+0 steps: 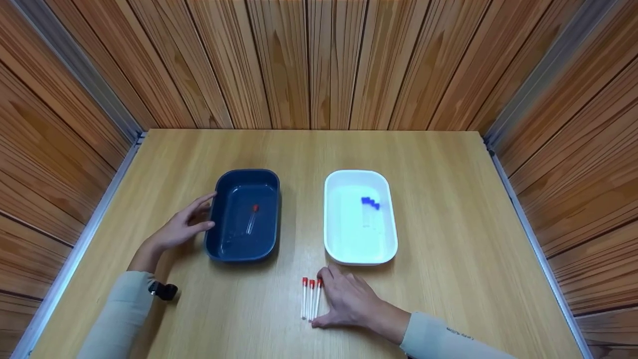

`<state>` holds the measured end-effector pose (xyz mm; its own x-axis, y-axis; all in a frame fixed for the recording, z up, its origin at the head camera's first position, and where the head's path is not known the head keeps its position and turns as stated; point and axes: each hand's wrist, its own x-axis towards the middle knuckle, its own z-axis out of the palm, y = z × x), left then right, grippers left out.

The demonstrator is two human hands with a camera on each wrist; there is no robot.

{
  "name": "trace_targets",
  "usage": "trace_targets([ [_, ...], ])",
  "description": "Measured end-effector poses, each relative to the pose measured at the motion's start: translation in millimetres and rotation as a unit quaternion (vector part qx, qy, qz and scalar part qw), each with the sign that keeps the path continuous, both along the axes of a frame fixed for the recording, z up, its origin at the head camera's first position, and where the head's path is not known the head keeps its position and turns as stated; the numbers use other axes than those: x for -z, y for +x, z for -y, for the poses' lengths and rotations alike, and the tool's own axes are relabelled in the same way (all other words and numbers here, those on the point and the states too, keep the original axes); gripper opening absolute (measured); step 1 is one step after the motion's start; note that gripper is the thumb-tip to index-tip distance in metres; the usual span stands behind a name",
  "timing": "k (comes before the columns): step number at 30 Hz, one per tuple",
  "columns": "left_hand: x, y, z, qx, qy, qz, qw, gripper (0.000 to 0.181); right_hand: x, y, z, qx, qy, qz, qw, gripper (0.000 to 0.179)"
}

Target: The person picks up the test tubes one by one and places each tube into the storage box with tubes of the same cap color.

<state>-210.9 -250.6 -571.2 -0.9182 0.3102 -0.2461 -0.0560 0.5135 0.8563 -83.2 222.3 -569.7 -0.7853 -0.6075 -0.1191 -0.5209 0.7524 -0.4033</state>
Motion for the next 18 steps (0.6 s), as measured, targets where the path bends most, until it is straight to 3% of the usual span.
trace_targets([
  [18, 2.5, -0.8, 1.2, 0.010, 0.002, -0.016, 0.9998, 0.079, -0.9, 1.2, 0.0, -0.002, 0.005, -0.008, 1.0000, 0.093],
])
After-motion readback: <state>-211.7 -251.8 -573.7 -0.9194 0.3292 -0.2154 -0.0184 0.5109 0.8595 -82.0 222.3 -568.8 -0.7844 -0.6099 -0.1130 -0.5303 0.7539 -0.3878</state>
